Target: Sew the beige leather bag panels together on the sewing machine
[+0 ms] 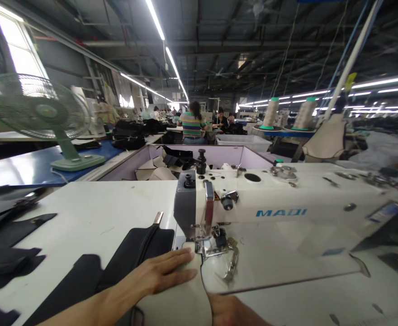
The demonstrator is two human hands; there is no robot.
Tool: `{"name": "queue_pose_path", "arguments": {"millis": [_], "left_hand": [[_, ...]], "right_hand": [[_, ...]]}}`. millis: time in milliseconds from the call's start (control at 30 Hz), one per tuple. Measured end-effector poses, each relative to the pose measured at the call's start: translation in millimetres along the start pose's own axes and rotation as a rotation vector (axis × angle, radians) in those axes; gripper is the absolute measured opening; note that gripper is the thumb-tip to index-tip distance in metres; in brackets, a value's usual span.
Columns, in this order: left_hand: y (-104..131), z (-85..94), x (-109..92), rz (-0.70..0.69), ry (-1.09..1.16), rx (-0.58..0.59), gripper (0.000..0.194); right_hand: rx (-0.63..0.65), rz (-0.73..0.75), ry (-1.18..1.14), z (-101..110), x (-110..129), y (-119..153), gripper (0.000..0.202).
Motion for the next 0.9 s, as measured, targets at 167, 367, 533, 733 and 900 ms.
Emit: {"name": "queue_pose_path", "arguments": {"millis": [167,367,533,733,900], "left_hand": [[-4.7,-1.2,1.9,0.062,0.091,-0.069,0.05],[-3.5,-2.8,2.3,0.092,0.156,-0.078,0.039],[2.2,-0.9,1.0,0.148,0.151,-0.099,0.042],[2.9,-0.9,3.8,0.187,0.209,-0.072,0.043],[-1.1,3.3,5.3,0.196,0.305,-0.049,0.04]], "right_hand": [[0.045,-0.025,-0.114,-7.6,-8.0,-1.2,0.03],[0.095,-0.085,-0.106,-14.7,-12.7,-3.8,0.033],[0.108,-0.144,-0.197,11.5,-1.6,-9.2,0.026],[0.162,0.04,-0.126,11.9,-5.2,-10.1,0.037],[0.174,0.134,0.034,5.5,-10.1,-8.6,0.035]]}}
Point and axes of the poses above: each hand's wrist, its own y-axis away from the middle knuckle, its own z-axis out of the back of the hand, x = y × z, the point moved 2 cm from there along -y, towards the middle knuckle, and after that the axes turned 5 degrees about -z, right-handed, at the moved point
